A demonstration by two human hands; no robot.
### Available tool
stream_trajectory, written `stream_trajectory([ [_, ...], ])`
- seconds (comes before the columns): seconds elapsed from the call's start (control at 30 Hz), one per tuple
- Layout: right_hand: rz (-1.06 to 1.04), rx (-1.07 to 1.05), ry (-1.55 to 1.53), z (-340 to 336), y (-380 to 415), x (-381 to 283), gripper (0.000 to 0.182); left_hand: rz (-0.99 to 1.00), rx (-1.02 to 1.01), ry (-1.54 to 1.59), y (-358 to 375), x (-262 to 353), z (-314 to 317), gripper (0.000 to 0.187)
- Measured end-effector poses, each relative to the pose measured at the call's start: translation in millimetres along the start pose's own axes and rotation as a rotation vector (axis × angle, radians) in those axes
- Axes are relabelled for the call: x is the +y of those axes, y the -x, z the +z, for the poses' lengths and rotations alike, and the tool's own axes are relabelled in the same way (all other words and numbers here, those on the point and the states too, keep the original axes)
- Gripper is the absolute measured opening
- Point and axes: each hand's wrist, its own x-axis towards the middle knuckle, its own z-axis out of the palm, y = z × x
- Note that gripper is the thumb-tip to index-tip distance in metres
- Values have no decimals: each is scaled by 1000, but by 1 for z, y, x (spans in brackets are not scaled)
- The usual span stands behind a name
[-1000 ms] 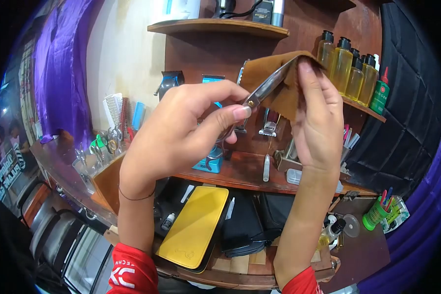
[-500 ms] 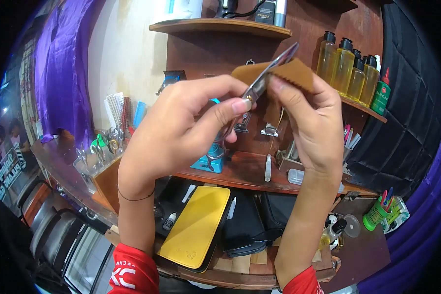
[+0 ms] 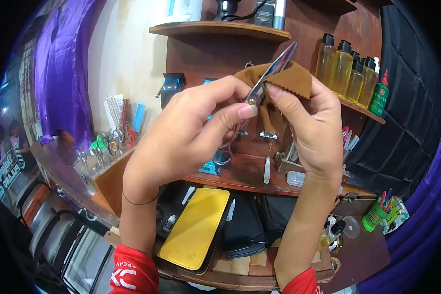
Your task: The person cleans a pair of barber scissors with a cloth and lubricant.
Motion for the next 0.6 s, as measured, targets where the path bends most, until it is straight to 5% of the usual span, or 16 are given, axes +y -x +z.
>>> stream_trajectory([
  [0.43,35,-48,20,0,1,-3,16,-68,42,-4,0,-4,-4,16],
  [0.6,-83,197,-76,2,-1,-3,17,-48,52,-15,0,-1,-2,17],
])
